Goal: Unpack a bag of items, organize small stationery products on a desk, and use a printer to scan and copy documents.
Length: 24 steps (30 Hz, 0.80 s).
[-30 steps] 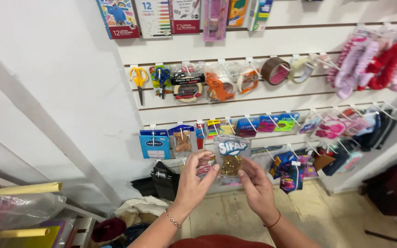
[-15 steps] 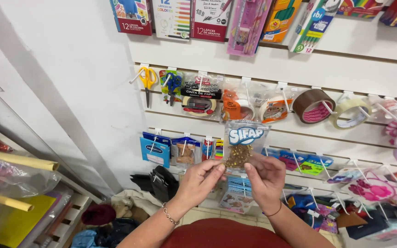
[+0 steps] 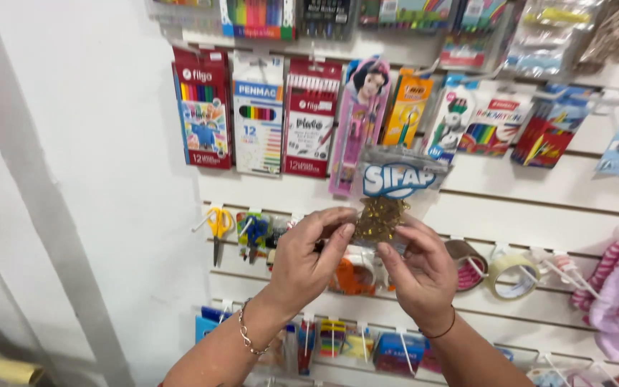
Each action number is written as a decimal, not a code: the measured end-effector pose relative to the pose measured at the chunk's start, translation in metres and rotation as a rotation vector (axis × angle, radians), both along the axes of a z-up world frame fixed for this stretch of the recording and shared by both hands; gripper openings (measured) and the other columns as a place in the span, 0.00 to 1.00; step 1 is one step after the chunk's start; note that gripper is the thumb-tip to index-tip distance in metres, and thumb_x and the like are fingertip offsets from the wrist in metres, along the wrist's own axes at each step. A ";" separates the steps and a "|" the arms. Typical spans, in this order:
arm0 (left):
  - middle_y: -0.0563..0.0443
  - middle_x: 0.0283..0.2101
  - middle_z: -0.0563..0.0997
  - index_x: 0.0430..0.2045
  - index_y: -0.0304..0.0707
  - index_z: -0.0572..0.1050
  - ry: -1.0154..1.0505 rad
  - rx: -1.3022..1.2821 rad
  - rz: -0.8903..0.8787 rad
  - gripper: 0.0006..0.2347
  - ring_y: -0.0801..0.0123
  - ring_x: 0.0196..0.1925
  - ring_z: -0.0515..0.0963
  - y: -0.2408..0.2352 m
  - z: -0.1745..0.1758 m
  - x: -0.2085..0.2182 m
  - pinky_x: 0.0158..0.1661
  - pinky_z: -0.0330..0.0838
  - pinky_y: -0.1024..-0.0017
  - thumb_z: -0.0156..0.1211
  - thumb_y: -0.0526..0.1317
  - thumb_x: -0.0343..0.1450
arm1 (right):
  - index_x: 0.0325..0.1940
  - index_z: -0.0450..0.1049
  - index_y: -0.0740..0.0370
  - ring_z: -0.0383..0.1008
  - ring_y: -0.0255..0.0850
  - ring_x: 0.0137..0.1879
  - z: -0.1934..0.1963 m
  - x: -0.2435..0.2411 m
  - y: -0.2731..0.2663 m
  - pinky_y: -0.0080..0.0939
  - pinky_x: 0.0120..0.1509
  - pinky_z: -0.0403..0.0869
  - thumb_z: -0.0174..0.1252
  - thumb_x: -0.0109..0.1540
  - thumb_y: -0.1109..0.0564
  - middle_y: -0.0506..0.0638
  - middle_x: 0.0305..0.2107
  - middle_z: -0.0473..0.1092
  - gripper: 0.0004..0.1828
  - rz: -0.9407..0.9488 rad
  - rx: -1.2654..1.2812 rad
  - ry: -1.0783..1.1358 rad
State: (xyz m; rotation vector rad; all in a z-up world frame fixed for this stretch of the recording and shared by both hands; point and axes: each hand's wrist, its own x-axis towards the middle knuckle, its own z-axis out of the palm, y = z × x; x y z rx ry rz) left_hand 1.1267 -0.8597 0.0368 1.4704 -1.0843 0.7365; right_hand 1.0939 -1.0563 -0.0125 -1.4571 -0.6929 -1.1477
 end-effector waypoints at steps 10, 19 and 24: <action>0.42 0.56 0.83 0.65 0.38 0.67 -0.321 -0.247 -0.129 0.18 0.67 0.52 0.86 -0.050 0.173 0.074 0.50 0.83 0.72 0.57 0.32 0.79 | 0.72 0.66 0.63 0.69 0.27 0.47 0.216 0.035 -0.009 0.26 0.47 0.72 0.61 0.69 0.67 0.47 0.57 0.70 0.27 -0.271 -0.189 -0.189; 0.43 0.55 0.82 0.59 0.45 0.74 -0.595 -0.361 0.017 0.16 0.60 0.49 0.86 -0.098 0.324 0.156 0.49 0.81 0.70 0.56 0.31 0.76 | 0.72 0.69 0.64 0.75 0.33 0.50 0.375 0.124 -0.063 0.33 0.49 0.77 0.61 0.70 0.68 0.51 0.61 0.73 0.25 -0.477 -0.374 -0.467; 0.40 0.51 0.83 0.52 0.41 0.78 -0.544 -0.417 0.066 0.12 0.55 0.48 0.86 -0.128 0.390 0.204 0.48 0.81 0.66 0.58 0.34 0.74 | 0.65 0.73 0.66 0.78 0.33 0.41 0.441 0.145 -0.072 0.34 0.40 0.79 0.60 0.67 0.65 0.50 0.52 0.78 0.21 -0.423 -0.354 -0.380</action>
